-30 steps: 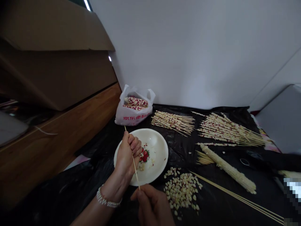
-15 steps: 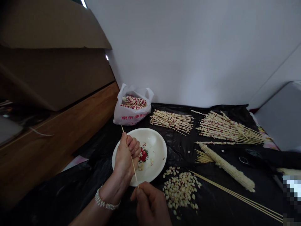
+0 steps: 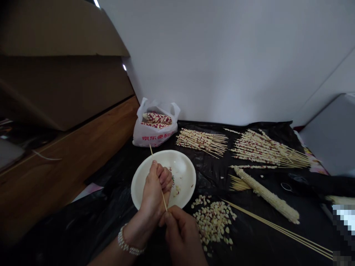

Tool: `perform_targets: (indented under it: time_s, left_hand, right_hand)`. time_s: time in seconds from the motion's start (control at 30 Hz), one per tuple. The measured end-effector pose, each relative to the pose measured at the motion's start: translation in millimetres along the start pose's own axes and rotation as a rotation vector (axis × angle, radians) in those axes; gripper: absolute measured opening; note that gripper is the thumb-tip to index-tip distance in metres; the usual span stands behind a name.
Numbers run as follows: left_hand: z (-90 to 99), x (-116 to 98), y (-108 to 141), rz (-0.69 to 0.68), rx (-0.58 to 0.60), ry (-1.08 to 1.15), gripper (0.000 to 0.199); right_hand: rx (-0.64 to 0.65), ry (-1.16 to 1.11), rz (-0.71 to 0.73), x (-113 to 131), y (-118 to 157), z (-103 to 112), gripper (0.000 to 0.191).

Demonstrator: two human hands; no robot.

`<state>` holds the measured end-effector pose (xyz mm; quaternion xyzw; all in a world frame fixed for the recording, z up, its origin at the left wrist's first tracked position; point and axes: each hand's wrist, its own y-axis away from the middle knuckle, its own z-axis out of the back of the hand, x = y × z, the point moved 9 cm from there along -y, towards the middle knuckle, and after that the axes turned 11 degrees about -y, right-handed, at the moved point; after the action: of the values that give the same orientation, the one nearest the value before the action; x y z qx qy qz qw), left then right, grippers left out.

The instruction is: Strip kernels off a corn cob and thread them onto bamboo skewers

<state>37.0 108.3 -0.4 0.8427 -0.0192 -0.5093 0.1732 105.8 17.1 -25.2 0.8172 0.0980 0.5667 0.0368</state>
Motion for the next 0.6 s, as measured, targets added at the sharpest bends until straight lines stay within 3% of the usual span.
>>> perform_targets:
  time_s: [0.27,0.6]
  left_hand:
    - [5.2,3.9,2.9,0.004,-0.008,-0.055,0.048]
    - [10.2,17.8,5.7,0.031,-0.03,-0.044,0.048]
  right_hand:
    - [0.09,0.177,-0.033,-1.1,-3.7,0.8,0.034]
    - [0.006,0.303,0.06,19.7,-10.6,7.6,0.034]
